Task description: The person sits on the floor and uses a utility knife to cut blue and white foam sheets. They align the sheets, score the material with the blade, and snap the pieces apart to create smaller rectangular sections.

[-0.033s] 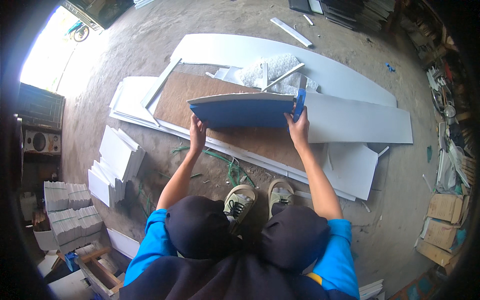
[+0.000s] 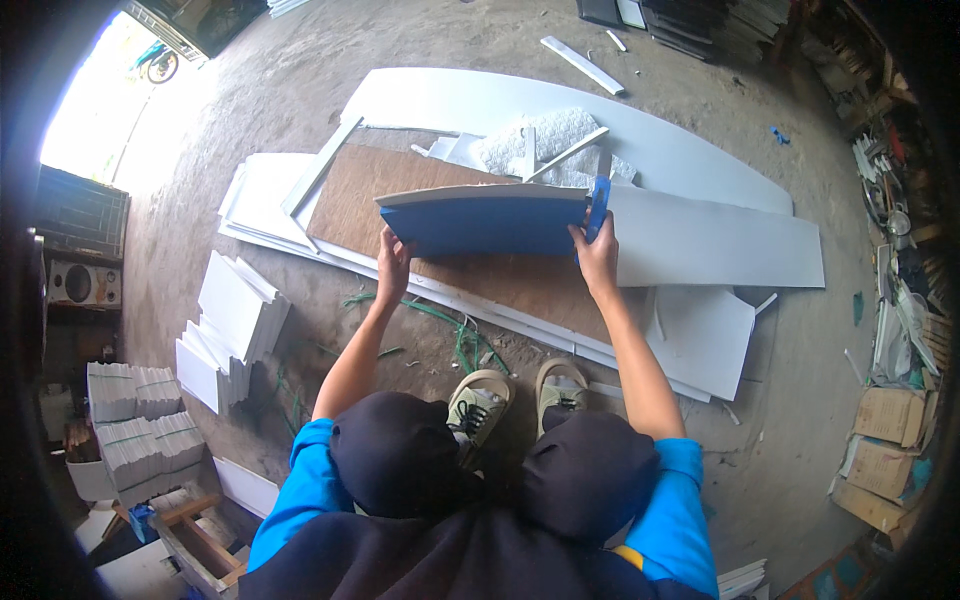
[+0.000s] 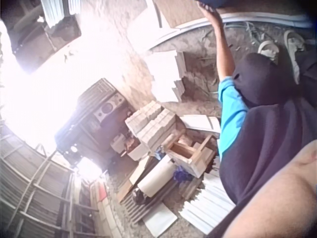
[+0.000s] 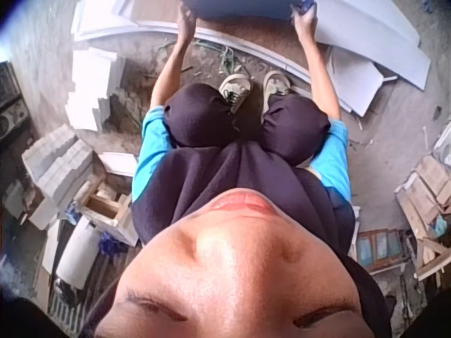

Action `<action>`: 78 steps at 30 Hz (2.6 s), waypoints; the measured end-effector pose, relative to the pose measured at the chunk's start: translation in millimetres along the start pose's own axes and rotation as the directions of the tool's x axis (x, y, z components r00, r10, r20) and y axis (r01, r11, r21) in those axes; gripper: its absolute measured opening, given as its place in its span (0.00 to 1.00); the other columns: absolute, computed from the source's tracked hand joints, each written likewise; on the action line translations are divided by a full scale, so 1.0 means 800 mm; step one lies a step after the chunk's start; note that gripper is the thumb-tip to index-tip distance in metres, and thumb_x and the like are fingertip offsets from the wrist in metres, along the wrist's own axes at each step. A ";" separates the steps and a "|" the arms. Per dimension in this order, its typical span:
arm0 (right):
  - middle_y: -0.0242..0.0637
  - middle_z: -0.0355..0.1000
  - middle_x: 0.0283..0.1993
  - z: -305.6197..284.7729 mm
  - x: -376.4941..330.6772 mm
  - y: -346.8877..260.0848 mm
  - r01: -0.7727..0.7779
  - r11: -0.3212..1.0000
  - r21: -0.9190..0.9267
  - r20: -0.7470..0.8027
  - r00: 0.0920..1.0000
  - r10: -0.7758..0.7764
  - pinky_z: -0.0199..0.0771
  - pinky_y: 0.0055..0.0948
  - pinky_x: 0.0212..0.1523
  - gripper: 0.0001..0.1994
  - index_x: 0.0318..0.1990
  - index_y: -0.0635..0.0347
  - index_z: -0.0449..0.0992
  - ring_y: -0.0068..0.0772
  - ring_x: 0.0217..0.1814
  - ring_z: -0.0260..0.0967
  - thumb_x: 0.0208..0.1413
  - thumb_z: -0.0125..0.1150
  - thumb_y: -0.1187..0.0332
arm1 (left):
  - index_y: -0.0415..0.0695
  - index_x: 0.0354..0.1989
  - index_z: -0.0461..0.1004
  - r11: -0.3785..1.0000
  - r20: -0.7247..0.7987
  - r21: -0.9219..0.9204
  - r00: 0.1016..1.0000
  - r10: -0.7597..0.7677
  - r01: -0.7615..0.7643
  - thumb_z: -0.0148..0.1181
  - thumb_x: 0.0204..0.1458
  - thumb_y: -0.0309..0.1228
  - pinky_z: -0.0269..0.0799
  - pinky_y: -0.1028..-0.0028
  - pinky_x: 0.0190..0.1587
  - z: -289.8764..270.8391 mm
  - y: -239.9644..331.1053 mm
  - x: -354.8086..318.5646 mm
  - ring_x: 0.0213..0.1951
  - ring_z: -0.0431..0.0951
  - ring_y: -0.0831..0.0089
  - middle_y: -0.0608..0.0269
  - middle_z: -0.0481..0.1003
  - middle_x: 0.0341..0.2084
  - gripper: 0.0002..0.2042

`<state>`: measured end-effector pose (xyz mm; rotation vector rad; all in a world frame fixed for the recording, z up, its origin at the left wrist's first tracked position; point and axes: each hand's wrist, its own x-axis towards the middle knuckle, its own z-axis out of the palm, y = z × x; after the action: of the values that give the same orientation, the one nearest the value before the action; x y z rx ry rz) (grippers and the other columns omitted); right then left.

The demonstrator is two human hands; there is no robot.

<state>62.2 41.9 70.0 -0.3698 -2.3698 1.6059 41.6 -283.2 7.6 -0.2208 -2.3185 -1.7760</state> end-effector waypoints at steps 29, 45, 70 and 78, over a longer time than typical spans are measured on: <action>0.60 0.62 0.49 0.037 -0.009 0.019 0.303 0.913 -0.274 0.015 0.950 -0.311 0.67 0.39 0.43 0.21 0.54 0.72 0.55 0.56 0.49 0.63 0.54 0.49 0.74 | 0.36 0.54 0.54 0.992 -0.052 -0.089 0.994 -0.093 0.088 0.45 0.52 0.15 0.65 0.77 0.48 -0.019 0.001 -0.005 0.48 0.68 0.73 0.57 0.67 0.45 0.20; 0.54 0.68 0.37 0.024 0.002 0.055 0.480 0.851 -0.212 0.124 0.877 -0.464 0.67 0.37 0.35 0.20 0.53 0.68 0.58 0.52 0.39 0.68 0.51 0.52 0.77 | 0.37 0.52 0.57 0.947 -0.116 0.321 0.992 0.052 -0.012 0.40 0.57 0.25 0.66 0.68 0.41 0.004 -0.011 -0.027 0.40 0.69 0.51 0.44 0.69 0.39 0.14; 0.42 0.70 0.37 -0.013 0.022 0.022 0.060 0.997 -0.050 0.156 0.986 -0.052 0.68 0.29 0.37 0.15 0.44 0.66 0.67 0.34 0.34 0.68 0.54 0.53 0.64 | 0.41 0.57 0.55 0.993 -0.006 -0.107 0.998 -0.057 0.056 0.51 0.53 0.27 0.66 0.68 0.47 -0.027 0.057 0.022 0.48 0.70 0.61 0.53 0.68 0.47 0.23; 0.29 0.65 0.45 -0.022 -0.011 -0.011 -0.299 0.685 0.664 0.277 0.950 0.145 0.68 0.26 0.46 0.15 0.50 0.57 0.64 0.23 0.48 0.63 0.56 0.50 0.65 | 0.38 0.56 0.54 0.800 -0.102 -0.581 0.989 0.110 -0.149 0.49 0.55 0.28 0.64 0.75 0.49 0.002 0.252 0.051 0.45 0.67 0.76 0.59 0.66 0.43 0.21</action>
<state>76.2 51.0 83.6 -0.3454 -1.6564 2.6132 52.0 -229.4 205.7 -0.3991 -1.5910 -2.3352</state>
